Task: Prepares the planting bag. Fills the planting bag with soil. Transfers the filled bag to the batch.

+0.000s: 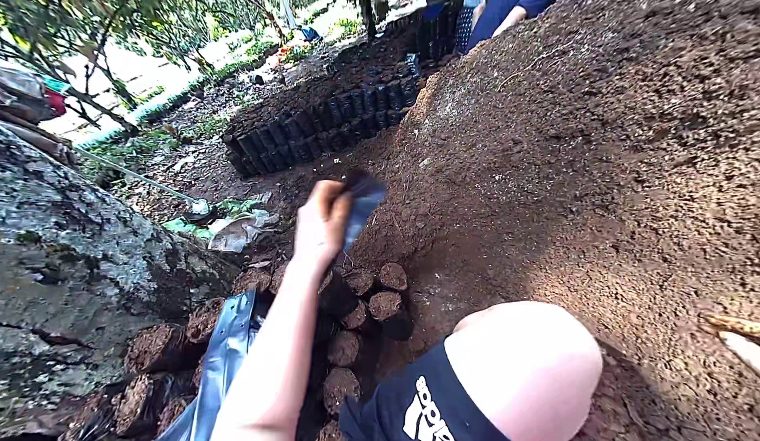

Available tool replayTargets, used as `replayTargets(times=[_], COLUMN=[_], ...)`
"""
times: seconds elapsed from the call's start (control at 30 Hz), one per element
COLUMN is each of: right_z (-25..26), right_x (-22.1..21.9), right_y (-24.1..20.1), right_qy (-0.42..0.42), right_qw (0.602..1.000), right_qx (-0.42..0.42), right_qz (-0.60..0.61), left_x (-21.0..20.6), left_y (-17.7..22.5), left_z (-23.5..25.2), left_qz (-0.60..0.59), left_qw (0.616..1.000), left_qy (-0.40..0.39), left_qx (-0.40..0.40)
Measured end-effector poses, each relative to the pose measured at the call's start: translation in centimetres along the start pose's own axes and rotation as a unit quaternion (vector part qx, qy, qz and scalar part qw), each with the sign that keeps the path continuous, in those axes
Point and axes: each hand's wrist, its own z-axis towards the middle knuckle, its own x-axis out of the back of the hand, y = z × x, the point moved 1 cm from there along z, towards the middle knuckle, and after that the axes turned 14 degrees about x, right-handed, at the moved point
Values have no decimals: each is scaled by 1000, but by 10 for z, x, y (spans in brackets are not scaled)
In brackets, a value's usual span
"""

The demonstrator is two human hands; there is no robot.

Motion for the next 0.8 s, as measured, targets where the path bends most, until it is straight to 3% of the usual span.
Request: replayTargets(times=[0.07,0.17,0.23,0.33,0.43,0.53,0.67,0.8], right_z=[8,19,25,19,2,-13,-6,-2], right_x=[1,2,3,26,48,50,35,33], right_y=[0,-4,-4,-1,29,61,82,105], right_qy=[57,134,221,347,366,353,290,264], right_qw=[996,968,938,931,921,921,933,931], right_qx=[40,76,91,-25,-128,-154,-203,-246], right_qz=[52,197,251,113,42,63,60,51], left_x=[-74,-192,-233,-267,-298,-323,-349,-369], left_y=[70,169,223,265,257,229,195,169], left_z=[3,-31,-68,-96,-82,-64,-62,-63], left_qz=[25,81,82,123,138,35,-118,-228], left_qw=[977,870,808,763,735,712,677,645], left_qy=[-142,-328,-420,-492,-552,-635,-725,-708], left_qx=[-157,-359,-404,-400,-368,-296,-44,175])
